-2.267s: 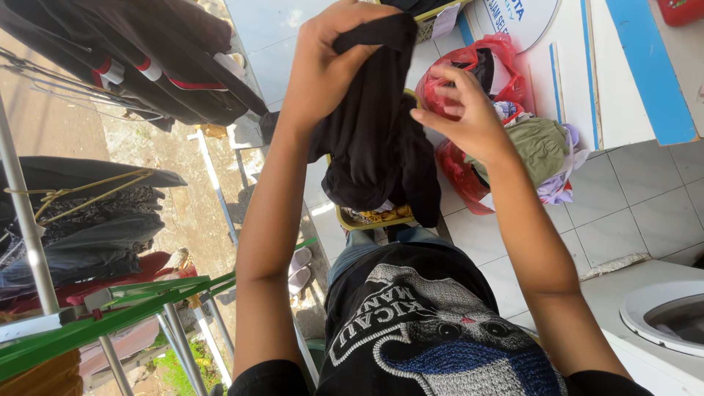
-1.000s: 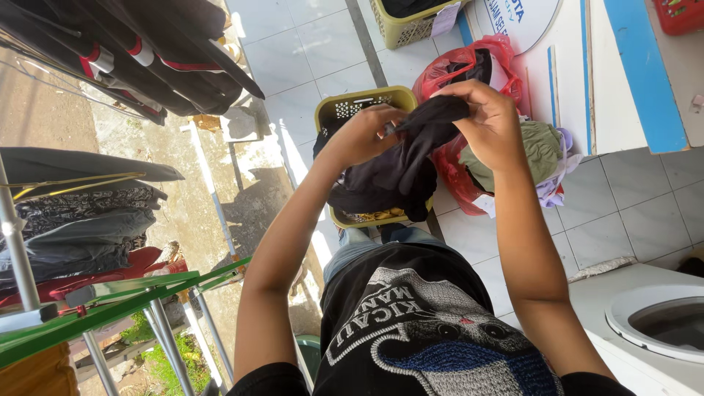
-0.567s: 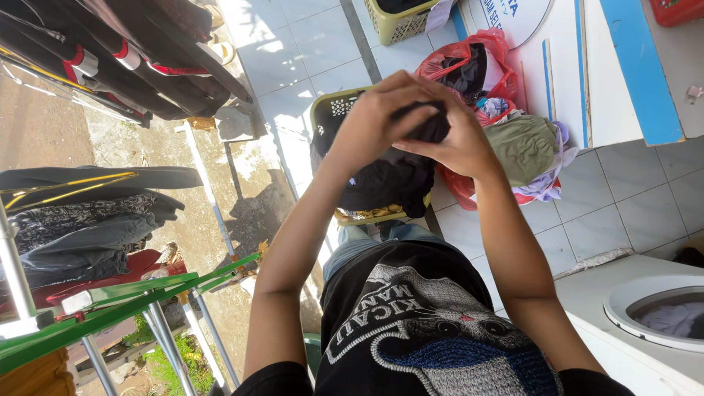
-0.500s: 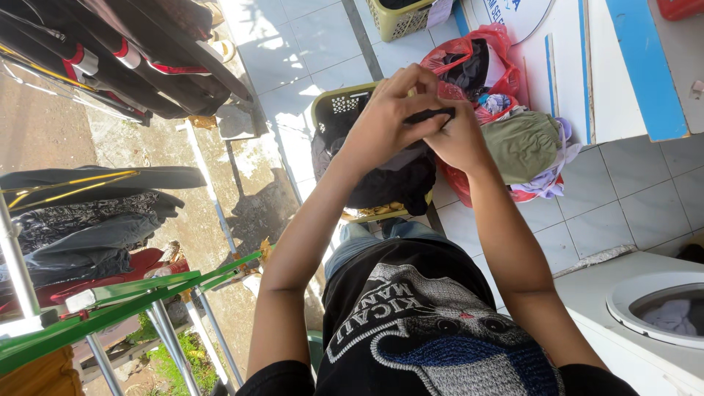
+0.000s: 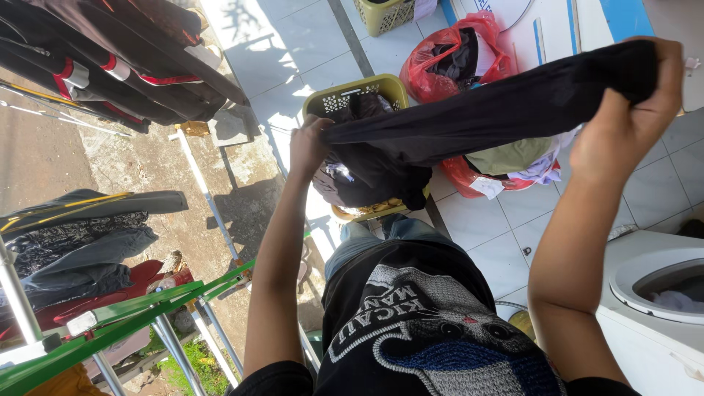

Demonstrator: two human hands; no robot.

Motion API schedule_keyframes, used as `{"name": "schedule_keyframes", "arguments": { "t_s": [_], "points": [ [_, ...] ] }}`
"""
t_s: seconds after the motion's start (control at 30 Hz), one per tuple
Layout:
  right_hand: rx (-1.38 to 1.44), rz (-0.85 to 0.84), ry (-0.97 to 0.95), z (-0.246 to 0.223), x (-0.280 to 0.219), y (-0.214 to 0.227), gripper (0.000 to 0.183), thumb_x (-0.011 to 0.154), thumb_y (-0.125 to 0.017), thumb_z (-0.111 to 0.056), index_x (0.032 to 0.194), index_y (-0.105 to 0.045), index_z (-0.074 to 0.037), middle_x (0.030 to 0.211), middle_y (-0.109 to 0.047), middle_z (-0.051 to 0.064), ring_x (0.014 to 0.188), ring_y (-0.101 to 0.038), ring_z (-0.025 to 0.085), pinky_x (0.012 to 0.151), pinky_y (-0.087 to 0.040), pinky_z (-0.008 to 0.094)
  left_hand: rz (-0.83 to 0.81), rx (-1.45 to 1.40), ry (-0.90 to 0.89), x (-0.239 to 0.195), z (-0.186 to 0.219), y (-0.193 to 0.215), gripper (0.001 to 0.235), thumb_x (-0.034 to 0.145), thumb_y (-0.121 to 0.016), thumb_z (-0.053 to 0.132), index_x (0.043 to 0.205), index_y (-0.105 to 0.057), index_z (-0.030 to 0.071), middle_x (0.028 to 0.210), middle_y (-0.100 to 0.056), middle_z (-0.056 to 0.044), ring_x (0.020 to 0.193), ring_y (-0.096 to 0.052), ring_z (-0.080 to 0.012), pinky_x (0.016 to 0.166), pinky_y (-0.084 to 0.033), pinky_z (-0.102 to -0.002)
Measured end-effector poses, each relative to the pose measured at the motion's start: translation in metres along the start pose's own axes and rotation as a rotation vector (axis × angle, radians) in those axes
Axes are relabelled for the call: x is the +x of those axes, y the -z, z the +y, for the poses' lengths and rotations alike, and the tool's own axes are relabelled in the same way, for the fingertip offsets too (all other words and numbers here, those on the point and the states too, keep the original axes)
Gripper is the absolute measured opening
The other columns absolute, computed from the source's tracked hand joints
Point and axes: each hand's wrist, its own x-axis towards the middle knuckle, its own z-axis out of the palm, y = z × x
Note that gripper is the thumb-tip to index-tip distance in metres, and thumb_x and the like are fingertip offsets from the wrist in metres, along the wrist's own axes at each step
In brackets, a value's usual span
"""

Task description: The person hangs several wet garments on a green metal drying rack outdoors. They pick up a purple shirt, a black shirt, a brown towel, and a patterned cloth from a yellow laundry basket, unfold each item, and drape them over the rack's bars to dry.

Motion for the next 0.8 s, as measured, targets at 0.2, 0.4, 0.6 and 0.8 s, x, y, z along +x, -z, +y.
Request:
{"name": "schedule_keyframes", "arguments": {
  "t_s": [0.2, 0.4, 0.6, 0.8],
  "points": [
    [0.171, 0.438, -0.372, 0.073, -0.001, 0.077, 0.032, 0.106, -0.054, -0.020, 0.132, -0.060, -0.002, 0.132, -0.067, 0.008, 0.126, -0.066, 0.016, 0.114, -0.049, 0.029, 0.287, 0.045, 0.020, 0.009, -0.071, 0.081, 0.041, 0.078, -0.066, -0.010, 0.114, -0.075, 0.008, 0.105, -0.074, -0.012, 0.096, -0.073, -0.0321, 0.086, -0.054, -0.040],
    [0.027, 0.247, -0.309, 0.083, -0.017, 0.096, 0.022, 0.114, -0.062, -0.013, 0.129, -0.058, 0.002, 0.128, -0.067, 0.007, 0.117, -0.064, 0.014, 0.112, -0.053, 0.030, 0.157, -0.192, 0.022, 0.022, -0.022, 0.154, 0.036, 0.081, -0.064, -0.007, 0.115, -0.073, 0.002, 0.097, -0.076, -0.018, 0.091, -0.077, -0.0324, 0.081, -0.058, -0.038],
    [0.058, -0.036, -0.462, 0.084, -0.026, 0.068, 0.014, 0.119, -0.064, -0.007, 0.116, -0.064, 0.006, 0.105, -0.065, 0.002, 0.094, -0.054, 0.007, 0.090, -0.046, 0.024, 0.007, -0.243, 0.156, 0.014, 0.012, 0.141, 0.028, 0.091, -0.074, 0.018, 0.113, -0.071, 0.001, 0.088, -0.073, -0.020, 0.080, -0.072, -0.0350, 0.070, -0.056, -0.041],
    [0.068, -0.044, -0.649, 0.079, -0.033, 0.013, 0.013, 0.112, -0.057, -0.012, 0.111, -0.064, -0.002, 0.104, -0.067, 0.000, 0.094, -0.066, 0.005, 0.079, -0.064, 0.022, -0.242, -0.159, 0.248, 0.008, 0.014, 0.103, 0.028, 0.092, -0.076, 0.024, 0.112, -0.074, 0.003, 0.087, -0.075, -0.018, 0.077, -0.074, -0.0289, 0.071, -0.056, -0.039]
  ]
}}
